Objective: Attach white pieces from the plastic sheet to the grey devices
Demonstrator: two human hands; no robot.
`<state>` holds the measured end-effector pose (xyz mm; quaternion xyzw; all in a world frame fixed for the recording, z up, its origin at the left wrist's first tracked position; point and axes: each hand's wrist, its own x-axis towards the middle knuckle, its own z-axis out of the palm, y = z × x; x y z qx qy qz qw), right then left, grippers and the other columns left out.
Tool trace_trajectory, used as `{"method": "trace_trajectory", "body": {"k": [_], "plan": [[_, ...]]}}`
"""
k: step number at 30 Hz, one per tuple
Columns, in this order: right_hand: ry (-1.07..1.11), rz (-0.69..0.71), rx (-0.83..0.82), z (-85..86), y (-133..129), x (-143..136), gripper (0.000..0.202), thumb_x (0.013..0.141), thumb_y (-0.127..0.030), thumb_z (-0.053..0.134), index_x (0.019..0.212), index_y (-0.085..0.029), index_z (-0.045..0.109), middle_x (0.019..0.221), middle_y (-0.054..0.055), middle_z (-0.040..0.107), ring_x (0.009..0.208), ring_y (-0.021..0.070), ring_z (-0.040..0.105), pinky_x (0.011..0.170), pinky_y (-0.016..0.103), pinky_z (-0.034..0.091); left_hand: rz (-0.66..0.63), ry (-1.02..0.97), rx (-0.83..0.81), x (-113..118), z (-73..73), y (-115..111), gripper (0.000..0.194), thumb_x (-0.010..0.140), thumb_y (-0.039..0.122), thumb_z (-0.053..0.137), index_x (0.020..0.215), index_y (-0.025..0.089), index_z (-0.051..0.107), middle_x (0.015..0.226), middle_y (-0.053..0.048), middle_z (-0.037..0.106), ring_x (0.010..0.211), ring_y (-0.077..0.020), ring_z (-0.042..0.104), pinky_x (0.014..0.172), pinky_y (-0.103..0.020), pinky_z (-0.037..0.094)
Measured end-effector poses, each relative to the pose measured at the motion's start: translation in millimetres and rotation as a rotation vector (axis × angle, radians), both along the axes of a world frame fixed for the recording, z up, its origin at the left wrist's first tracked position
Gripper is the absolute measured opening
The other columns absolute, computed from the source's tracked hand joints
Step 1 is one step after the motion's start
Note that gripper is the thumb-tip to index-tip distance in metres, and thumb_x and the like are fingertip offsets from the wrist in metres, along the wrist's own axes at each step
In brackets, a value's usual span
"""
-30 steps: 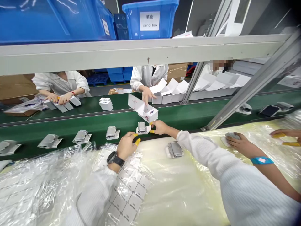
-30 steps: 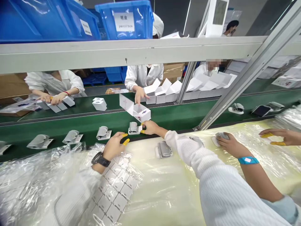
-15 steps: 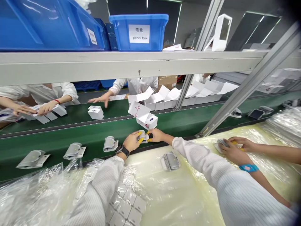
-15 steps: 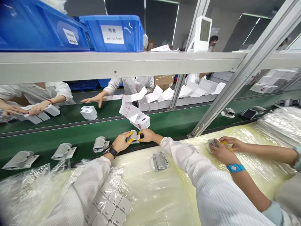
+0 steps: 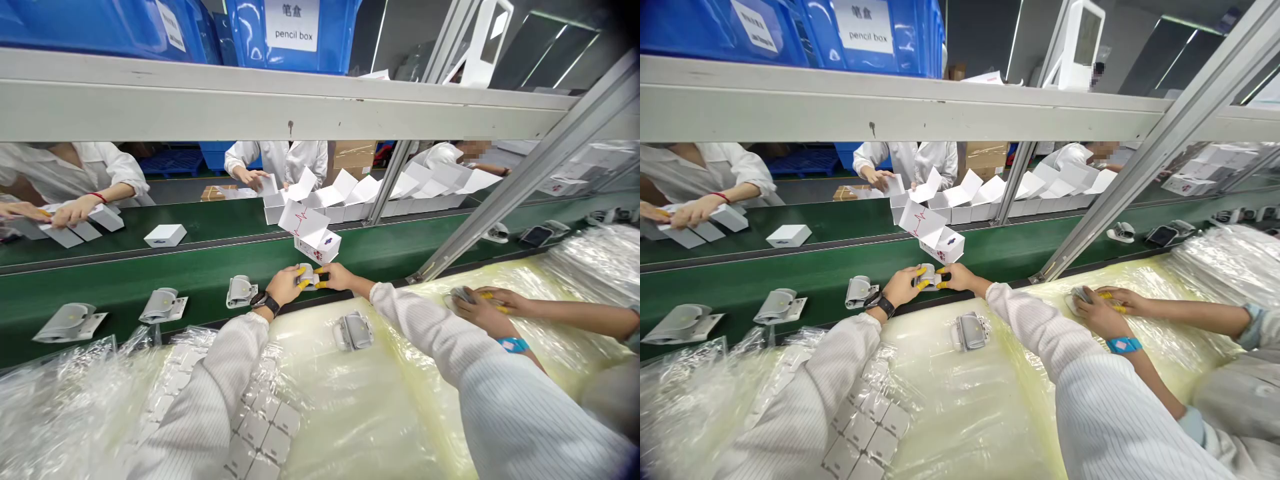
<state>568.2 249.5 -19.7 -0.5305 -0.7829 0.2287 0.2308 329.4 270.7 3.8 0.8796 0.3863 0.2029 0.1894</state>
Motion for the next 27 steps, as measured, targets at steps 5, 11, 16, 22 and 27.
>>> {"method": "trace_trajectory", "body": {"k": [5,11,16,22,27], "plan": [[0.093,-0.117,-0.145,-5.6,1,10,0.022,0.083,-0.028,0.071,0.101,-0.018,0.077,0.097,0.005,0.074,0.086,0.0183,0.066,0.083,0.027,0.051,-0.004,0.0,-0.008,8,-3.7,-2,0.047,0.086,0.033,0.064,0.13,0.017,0.064,0.141,-0.012,0.057,0.129,-0.0252,0.056,0.114,-0.034,0.04],[0.098,-0.366,-0.209,-0.6,4,11,0.054,0.071,-0.013,0.078,0.124,-0.015,0.066,0.079,0.001,0.072,0.062,0.0112,0.061,0.064,0.022,0.052,-0.023,0.031,-0.031,32,7.0,-6,0.044,0.087,0.03,0.064,0.128,0.017,0.065,0.14,-0.012,0.058,0.132,-0.0262,0.053,0.114,-0.036,0.041],[0.1,-0.438,-0.273,36.5,-23,10,0.052,0.078,-0.02,0.075,0.128,-0.009,0.061,0.064,0.002,0.068,0.046,0.0117,0.055,0.05,0.024,0.048,0.025,0.069,-0.043,-5,53.6,-47,0.067,0.085,0.035,0.068,0.146,0.016,0.046,0.142,-0.014,0.055,0.133,-0.0294,0.052,0.11,-0.039,0.045],[0.439,-0.593,0.183,59.7,-122,6,0.044,0.083,-0.045,0.071,0.117,-0.017,0.07,0.097,0.017,0.072,0.074,0.0205,0.067,0.066,0.033,0.054,0.322,0.018,0.155,-182,65.7,-220,0.055,0.09,0.05,0.061,0.139,0.026,0.052,0.148,-0.008,0.049,0.138,-0.0268,0.045,0.114,-0.041,0.04],[0.391,-0.51,0.266,58.8,-215,-50,0.036,0.084,-0.041,0.069,0.112,-0.019,0.073,0.089,0.01,0.072,0.072,0.0199,0.066,0.067,0.034,0.054,0.467,0.298,0.267,-274,12.7,-341,0.066,0.086,0.046,0.069,0.143,0.02,0.046,0.153,-0.015,0.042,0.143,-0.0373,0.034,0.114,-0.06,0.033]]}}
